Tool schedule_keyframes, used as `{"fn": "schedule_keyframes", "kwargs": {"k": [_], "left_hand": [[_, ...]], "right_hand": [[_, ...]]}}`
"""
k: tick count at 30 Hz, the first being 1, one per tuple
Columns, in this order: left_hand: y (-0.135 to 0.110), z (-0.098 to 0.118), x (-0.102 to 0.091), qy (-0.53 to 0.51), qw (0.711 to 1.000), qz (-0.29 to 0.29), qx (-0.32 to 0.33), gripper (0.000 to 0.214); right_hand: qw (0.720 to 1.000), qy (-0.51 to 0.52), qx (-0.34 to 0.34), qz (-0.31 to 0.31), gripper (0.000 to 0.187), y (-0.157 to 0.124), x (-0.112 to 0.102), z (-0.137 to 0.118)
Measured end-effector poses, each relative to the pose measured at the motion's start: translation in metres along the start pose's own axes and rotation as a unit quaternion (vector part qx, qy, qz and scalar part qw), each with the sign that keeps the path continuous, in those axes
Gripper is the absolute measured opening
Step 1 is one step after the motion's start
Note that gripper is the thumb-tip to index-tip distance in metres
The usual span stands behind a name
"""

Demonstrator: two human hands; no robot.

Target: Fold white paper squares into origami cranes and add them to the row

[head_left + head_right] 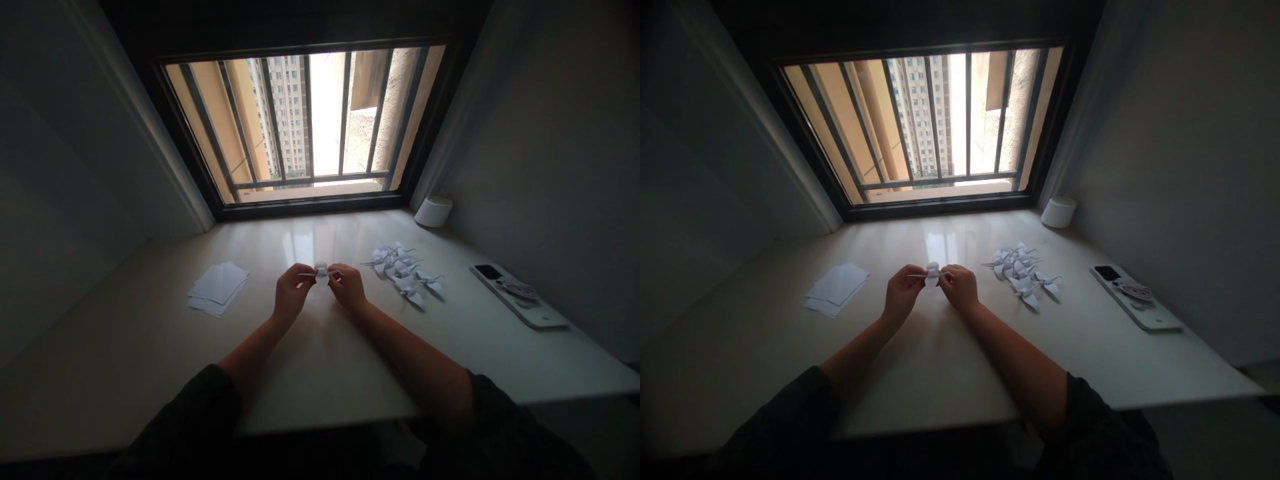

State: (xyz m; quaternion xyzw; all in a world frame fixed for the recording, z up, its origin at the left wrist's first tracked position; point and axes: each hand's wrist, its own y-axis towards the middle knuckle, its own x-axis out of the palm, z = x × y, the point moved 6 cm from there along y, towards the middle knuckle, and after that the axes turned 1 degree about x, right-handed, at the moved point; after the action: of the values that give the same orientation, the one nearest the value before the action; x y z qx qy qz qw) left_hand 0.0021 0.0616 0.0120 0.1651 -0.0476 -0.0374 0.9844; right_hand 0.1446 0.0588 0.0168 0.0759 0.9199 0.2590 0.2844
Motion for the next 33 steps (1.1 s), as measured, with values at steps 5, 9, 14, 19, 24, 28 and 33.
{"fn": "schedule_keyframes", "kwargs": {"k": [5,9,14,19,24,28,33], "left_hand": [[0.004,0.006,-0.011,0.067,0.996,0.049,0.039,0.019],[0.006,0.011,-0.019,0.125,0.987,0.081,0.059,0.017],[0.006,0.009,-0.02,0.159,0.983,0.075,0.058,0.013],[0.006,0.008,-0.019,0.16,0.983,0.066,0.064,0.011],[0.006,0.001,-0.017,0.119,0.991,0.051,0.034,0.015],[0.006,-0.002,-0.016,0.105,0.993,0.044,0.021,0.017],[0.006,-0.002,-0.018,0.131,0.99,0.054,0.025,0.015]], "right_hand": [[0.981,0.127,0.124,-0.082,0.027,0.0,0.018,0.019],[0.937,0.279,0.163,-0.132,0.031,-0.001,0.027,0.013],[0.864,0.415,0.249,-0.137,0.046,-0.007,0.032,0.007],[0.88,0.394,0.234,-0.123,0.038,-0.008,0.031,0.006],[0.887,0.393,0.224,-0.091,0.031,-0.008,0.029,0.006],[0.895,0.386,0.206,-0.085,0.028,-0.007,0.026,0.004],[0.898,0.382,0.191,-0.102,0.029,-0.006,0.025,0.0]]}}
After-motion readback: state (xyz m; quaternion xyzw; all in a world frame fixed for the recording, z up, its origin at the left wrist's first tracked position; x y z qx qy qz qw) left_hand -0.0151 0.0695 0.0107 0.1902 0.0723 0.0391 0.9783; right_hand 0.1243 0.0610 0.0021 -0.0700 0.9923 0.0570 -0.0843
